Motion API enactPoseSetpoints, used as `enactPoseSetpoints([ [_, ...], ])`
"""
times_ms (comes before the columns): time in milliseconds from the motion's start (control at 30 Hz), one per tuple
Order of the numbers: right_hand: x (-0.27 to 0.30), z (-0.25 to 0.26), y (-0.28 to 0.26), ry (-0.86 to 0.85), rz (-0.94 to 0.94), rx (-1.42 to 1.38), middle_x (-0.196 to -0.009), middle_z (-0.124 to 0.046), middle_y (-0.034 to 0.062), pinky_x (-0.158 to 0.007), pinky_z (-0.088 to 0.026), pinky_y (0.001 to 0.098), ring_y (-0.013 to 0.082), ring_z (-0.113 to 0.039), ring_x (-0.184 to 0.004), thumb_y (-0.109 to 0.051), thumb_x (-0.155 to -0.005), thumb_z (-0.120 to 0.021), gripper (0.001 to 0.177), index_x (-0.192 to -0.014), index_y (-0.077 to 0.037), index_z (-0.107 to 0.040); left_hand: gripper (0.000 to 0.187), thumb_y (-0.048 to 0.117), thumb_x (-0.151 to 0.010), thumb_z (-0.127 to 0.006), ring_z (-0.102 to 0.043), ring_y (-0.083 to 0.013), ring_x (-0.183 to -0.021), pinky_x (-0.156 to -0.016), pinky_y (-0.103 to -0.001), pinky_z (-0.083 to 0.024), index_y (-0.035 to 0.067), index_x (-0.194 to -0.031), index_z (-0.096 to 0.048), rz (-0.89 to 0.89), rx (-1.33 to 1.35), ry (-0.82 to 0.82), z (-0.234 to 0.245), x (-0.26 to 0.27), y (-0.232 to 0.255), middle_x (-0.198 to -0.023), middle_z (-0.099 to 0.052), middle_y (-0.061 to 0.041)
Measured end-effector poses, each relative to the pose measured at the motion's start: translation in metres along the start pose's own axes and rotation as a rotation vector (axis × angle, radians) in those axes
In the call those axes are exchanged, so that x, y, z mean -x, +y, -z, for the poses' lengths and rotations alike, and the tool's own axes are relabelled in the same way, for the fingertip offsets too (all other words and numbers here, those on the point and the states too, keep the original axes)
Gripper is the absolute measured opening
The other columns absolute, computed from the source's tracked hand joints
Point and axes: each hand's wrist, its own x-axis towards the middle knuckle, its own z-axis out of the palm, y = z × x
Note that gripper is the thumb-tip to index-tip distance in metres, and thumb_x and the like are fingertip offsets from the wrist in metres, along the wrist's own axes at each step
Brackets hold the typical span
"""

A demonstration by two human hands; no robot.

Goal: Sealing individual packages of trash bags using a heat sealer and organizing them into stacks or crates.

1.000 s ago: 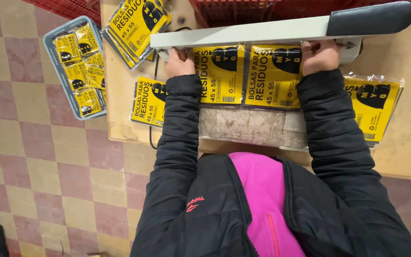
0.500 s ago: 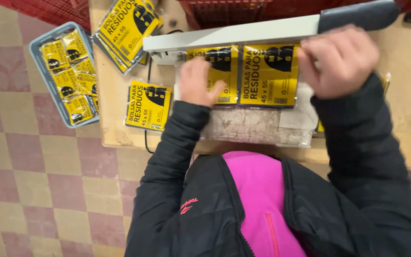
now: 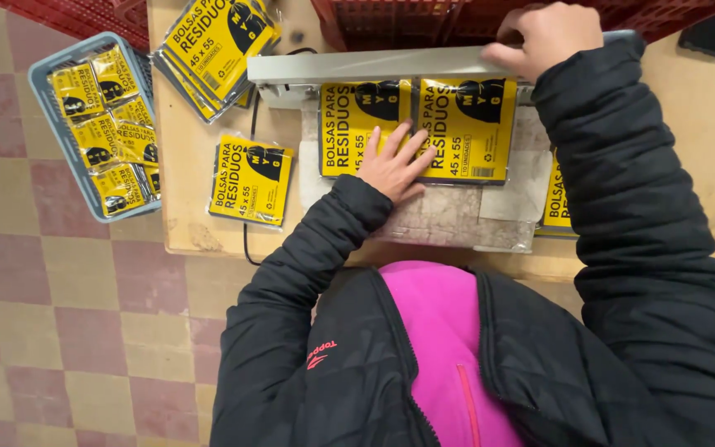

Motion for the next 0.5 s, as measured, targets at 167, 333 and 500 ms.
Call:
enactPoseSetpoints([
  [167,0.010,-0.067,0.023,-0.060,-0.053,-0.213,-0.097,-0.075,0.0102,-0.077,-0.056,0.0425,0.0311,-0.070,-0.087,-0.054,-0.101,-0.074,0.039,-0.101,-0.015,-0.080,0.073,0.052,-0.083,-0.077,-0.037,-0.0351,-0.142,-0.109,-0.068,-0.034,0.019,-0.143,-0.053,0.014,0.001,-0.005,0.007,-0.002,0.003,-0.153,-0.046,-0.010],
  [333,0.007,-0.066,0.016,-0.145,-0.146,-0.273,-0.097,-0.074,0.0130,-0.076,-0.056,0.0423,0.0321,-0.070,-0.083,-0.051,-0.100,-0.079,0.040,-0.112,-0.012,-0.078,0.073,0.052,-0.085,-0.076,-0.041,-0.0311,-0.142,-0.110,-0.063,-0.036,0.016,-0.144,-0.053,0.026,-0.018,-0.005,0.012,0.003,0.002,-0.151,-0.047,-0.011],
  [500,0.012,-0.059,0.009,-0.167,-0.176,-0.333,-0.098,-0.074,0.0127,-0.073,-0.055,0.0429,0.0315,-0.070,-0.082,-0.044,-0.100,-0.084,0.038,-0.113,-0.009,-0.077,0.072,0.052,-0.085,-0.075,-0.046,-0.0280,-0.138,-0.107,-0.058,-0.038,0.013,-0.143,-0.056,0.044,0.001,0.024,0.013,0.008,0.005,-0.146,-0.053,-0.009],
])
